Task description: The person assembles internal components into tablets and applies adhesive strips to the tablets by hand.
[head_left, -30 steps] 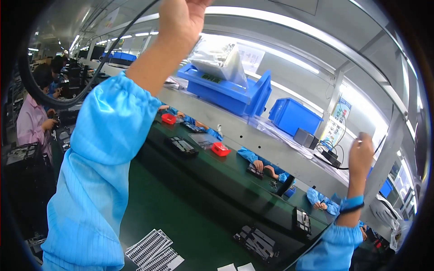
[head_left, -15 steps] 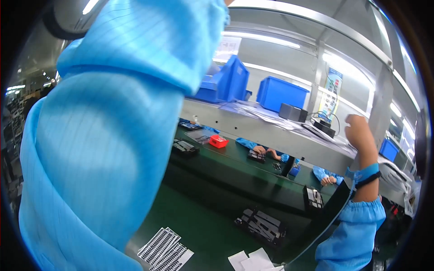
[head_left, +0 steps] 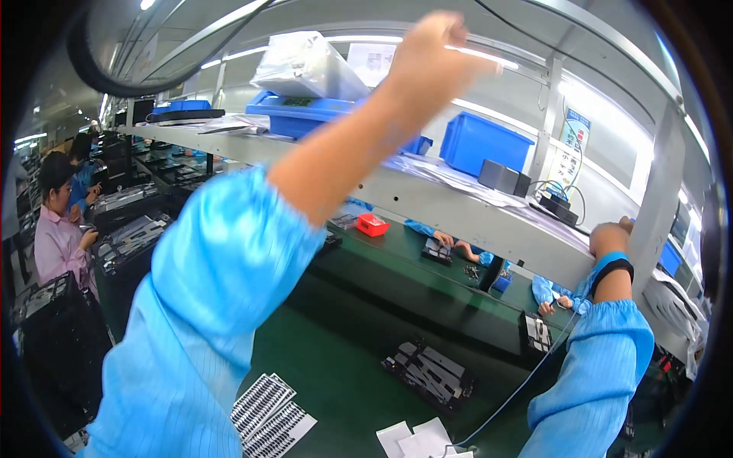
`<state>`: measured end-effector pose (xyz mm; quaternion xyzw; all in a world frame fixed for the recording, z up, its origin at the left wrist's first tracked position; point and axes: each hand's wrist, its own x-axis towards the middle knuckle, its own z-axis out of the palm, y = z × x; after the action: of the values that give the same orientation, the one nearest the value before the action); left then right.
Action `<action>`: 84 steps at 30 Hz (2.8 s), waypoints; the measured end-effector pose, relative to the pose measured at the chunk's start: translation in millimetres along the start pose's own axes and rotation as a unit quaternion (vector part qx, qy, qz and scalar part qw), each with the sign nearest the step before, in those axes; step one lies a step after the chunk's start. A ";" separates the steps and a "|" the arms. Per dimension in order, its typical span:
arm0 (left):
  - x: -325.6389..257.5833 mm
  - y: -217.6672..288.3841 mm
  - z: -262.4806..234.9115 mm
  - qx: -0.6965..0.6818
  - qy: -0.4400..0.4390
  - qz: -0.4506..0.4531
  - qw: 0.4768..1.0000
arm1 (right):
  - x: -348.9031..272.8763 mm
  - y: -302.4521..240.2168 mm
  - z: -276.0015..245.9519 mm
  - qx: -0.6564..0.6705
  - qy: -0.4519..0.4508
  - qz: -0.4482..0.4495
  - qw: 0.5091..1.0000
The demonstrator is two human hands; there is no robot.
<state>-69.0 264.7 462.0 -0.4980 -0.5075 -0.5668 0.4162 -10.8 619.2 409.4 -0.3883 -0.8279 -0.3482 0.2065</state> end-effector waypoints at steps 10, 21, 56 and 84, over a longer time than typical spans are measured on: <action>-108.6 57.2 -79.2 -0.118 0.184 0.062 0.974 | -35.7 -22.1 -37.9 0.247 0.129 -0.051 0.959; -137.4 5.2 -34.5 0.171 -0.142 0.097 0.970 | -87.7 -16.3 -69.1 0.171 0.275 -0.065 0.944; -113.5 -49.5 -44.1 0.405 -0.205 0.145 0.879 | 30.6 -113.6 -81.9 0.155 -0.066 -0.381 0.909; -120.4 -79.0 -14.0 0.336 0.076 0.212 0.915 | 58.0 -123.7 -90.3 0.025 -0.074 -0.314 0.946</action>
<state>-129.2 257.7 330.6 -0.3803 -0.5177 -0.2974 0.7063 -137.2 525.3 454.2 -0.1281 -0.9291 -0.3451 0.0344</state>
